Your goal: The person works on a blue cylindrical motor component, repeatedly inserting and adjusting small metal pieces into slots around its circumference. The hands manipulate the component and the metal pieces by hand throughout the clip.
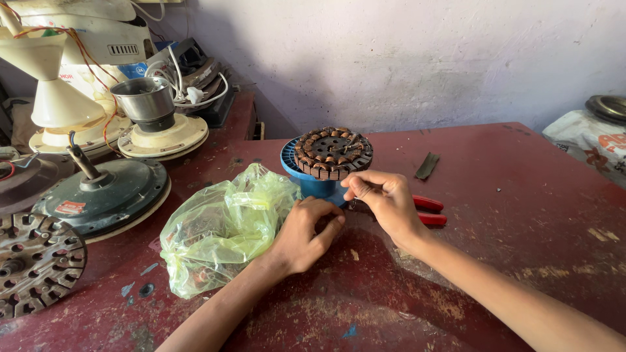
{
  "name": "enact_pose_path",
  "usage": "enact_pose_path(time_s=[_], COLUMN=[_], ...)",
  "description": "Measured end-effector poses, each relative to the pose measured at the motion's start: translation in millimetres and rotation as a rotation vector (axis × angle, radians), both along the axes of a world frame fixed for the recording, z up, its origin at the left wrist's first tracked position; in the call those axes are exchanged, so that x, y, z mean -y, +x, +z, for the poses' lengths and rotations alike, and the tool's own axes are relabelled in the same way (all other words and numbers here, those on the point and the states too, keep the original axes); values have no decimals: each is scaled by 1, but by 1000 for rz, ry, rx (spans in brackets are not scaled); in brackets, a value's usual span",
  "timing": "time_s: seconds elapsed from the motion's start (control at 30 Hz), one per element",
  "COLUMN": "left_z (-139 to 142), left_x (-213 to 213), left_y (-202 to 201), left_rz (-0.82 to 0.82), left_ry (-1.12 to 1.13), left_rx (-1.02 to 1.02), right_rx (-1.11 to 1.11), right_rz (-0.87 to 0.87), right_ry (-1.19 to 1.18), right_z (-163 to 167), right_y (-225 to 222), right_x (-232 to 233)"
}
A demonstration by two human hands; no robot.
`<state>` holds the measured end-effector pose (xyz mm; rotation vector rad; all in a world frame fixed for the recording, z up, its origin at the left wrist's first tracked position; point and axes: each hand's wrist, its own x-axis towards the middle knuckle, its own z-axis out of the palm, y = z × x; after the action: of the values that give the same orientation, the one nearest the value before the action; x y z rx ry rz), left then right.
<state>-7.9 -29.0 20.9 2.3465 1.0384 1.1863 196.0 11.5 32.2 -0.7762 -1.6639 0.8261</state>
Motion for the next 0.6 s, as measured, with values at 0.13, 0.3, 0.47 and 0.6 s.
enact_pose_path(time_s=[0.13, 0.3, 0.47, 0.6], left_z=[-3, 1, 4, 2], left_x=[-3, -8, -7, -11], left_y=[4, 6, 7, 8], left_rz=[39, 14, 68, 94], left_ry=[-63, -273, -295, -341], left_rx=[210, 556, 454, 490], right_rx=[243, 400, 485, 488], right_rz=[20, 20, 10, 59], right_ry=[284, 298, 328, 404], right_z=[-2, 0, 8, 7], right_y=[-7, -14, -14, -19], right_x=[4, 15, 22, 29])
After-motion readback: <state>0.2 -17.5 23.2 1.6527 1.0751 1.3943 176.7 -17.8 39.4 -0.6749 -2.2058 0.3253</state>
